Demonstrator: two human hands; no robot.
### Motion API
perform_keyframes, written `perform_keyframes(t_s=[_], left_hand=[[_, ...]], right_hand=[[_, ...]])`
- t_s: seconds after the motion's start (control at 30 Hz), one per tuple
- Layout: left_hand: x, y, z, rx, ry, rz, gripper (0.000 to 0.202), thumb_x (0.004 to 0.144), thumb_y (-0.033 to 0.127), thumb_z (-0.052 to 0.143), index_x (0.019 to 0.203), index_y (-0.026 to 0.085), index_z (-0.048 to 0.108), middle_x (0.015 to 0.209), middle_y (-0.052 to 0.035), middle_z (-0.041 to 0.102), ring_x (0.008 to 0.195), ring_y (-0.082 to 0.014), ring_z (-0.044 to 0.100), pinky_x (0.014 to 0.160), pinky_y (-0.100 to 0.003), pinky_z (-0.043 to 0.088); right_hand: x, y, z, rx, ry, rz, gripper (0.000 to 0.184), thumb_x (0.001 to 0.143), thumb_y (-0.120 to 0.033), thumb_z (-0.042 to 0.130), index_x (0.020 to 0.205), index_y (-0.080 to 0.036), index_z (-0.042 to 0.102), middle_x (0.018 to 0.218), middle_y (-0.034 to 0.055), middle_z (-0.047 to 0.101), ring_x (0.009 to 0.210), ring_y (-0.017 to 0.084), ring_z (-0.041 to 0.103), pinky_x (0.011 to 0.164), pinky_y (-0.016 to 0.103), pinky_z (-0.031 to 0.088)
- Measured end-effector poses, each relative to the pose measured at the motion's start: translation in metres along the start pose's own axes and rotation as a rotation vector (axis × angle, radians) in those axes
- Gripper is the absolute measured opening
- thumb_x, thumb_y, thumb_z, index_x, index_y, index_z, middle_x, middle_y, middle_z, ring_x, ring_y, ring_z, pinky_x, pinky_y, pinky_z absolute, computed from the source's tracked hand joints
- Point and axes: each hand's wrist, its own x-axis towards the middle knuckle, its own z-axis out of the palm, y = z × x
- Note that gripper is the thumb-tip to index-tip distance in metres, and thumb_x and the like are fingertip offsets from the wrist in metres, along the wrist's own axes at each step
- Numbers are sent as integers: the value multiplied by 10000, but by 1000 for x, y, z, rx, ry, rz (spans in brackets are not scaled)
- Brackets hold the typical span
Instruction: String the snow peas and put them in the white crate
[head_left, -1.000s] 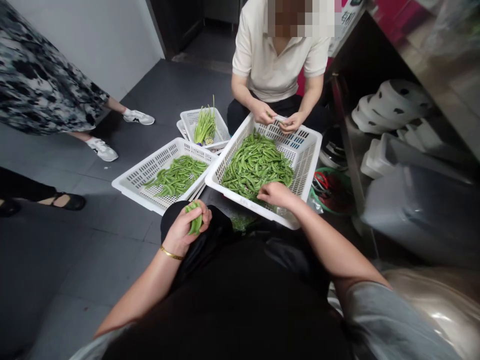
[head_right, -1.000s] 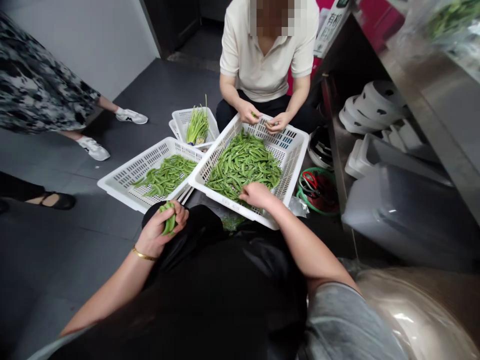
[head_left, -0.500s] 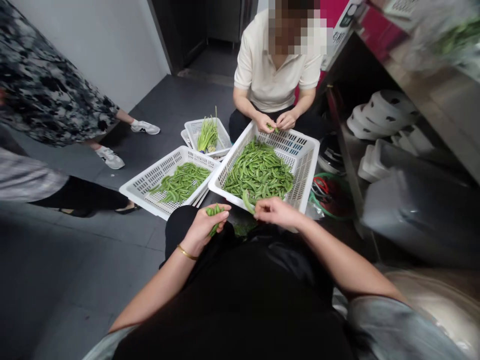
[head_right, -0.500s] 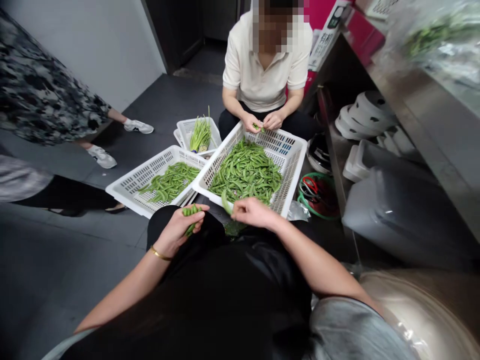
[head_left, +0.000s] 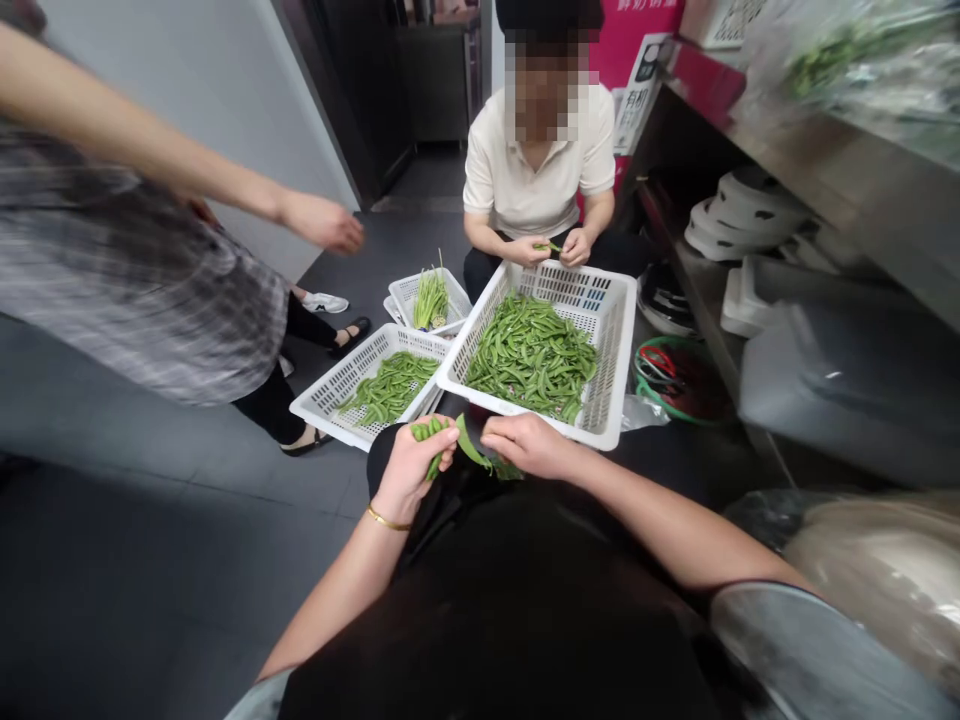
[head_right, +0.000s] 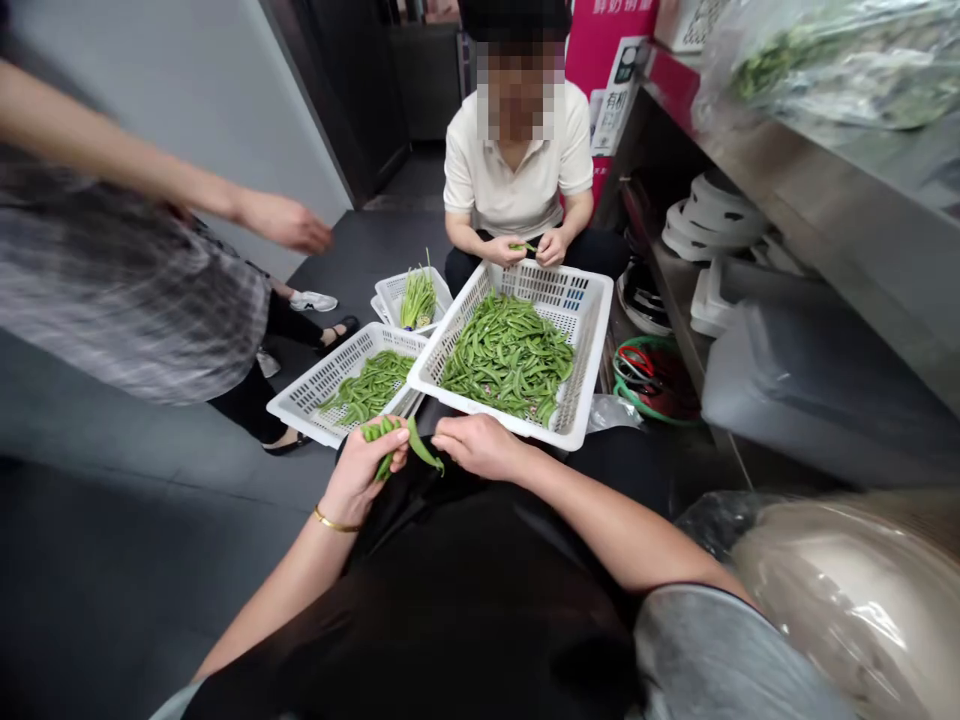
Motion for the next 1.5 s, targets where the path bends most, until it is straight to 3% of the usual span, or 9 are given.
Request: perform_keyframes(t_s=[0.1,0.2,0.4,0.63,0.8,0.97,1.23,1.37,1.5], left_hand=[[-1,4,-7,-64,-30,-9,178,697,223,708,732,111,573,482,33,505,397,-59,430,388,-176,320],[-1,2,-5,-86,-152,-91,169,725,244,670,737,111,568,428,42,470,362,-57,396,372,-172,292],[0,-7,7,-105,-238,-217,182,684,250,690,719,122,566,409,46,465,331,-54,375,345,-164,268],[-1,-24,0,-160,-396,-375,250,620,288,724,602,122,537,377,44,409,301,-37,304,309,-167,190],[5,-24,6,-187,-221,-330,248,640,280,730,641,135,529,408,62,391,342,-30,306,336,-152,205],[9,-1,-2,-68,-6,-30,204,688,258,706,800,110,621,422,49,453,373,-56,376,379,-172,279],[-4,17,-11,393,69,226,178,719,276,701,837,145,678,495,23,524,436,-89,441,452,-213,350],[-10,12,-6,443,48,231,164,706,262,714,826,155,684,503,22,527,445,-92,444,454,-212,348],[-13,-7,-3,328,86,145,192,721,288,700,853,153,668,569,3,583,447,-85,446,446,-204,360]], right_hand=[[-14,10,-9,-82,-185,99,192,836,-240,567,1015,-194,618,824,31,654,684,137,597,649,236,426],[-16,9,-17,-182,-18,126,412,811,-262,608,1210,-189,532,1040,92,638,830,180,615,737,286,450],[6,-14,-23,-189,62,-174,222,937,-261,410,882,-169,605,846,60,649,767,146,585,702,247,416],[13,-8,-5,-342,46,-323,232,768,-186,499,539,-184,467,544,-28,519,488,82,436,493,217,290],[19,-6,5,-489,282,-350,259,764,-227,475,508,-196,446,510,-14,494,464,103,405,479,249,280],[-9,-1,-33,-293,458,-167,263,795,-179,433,536,-193,475,521,-1,478,491,104,426,510,240,319],[-11,-4,-35,-234,145,-27,308,877,-379,509,1116,-191,555,938,68,615,748,150,576,662,248,414],[2,-2,-9,-324,-54,-131,240,930,-341,438,841,-191,602,723,21,607,631,127,538,577,223,339],[3,13,-1,-148,156,-50,312,955,-294,377,718,-173,542,643,2,563,588,106,506,585,213,331]])
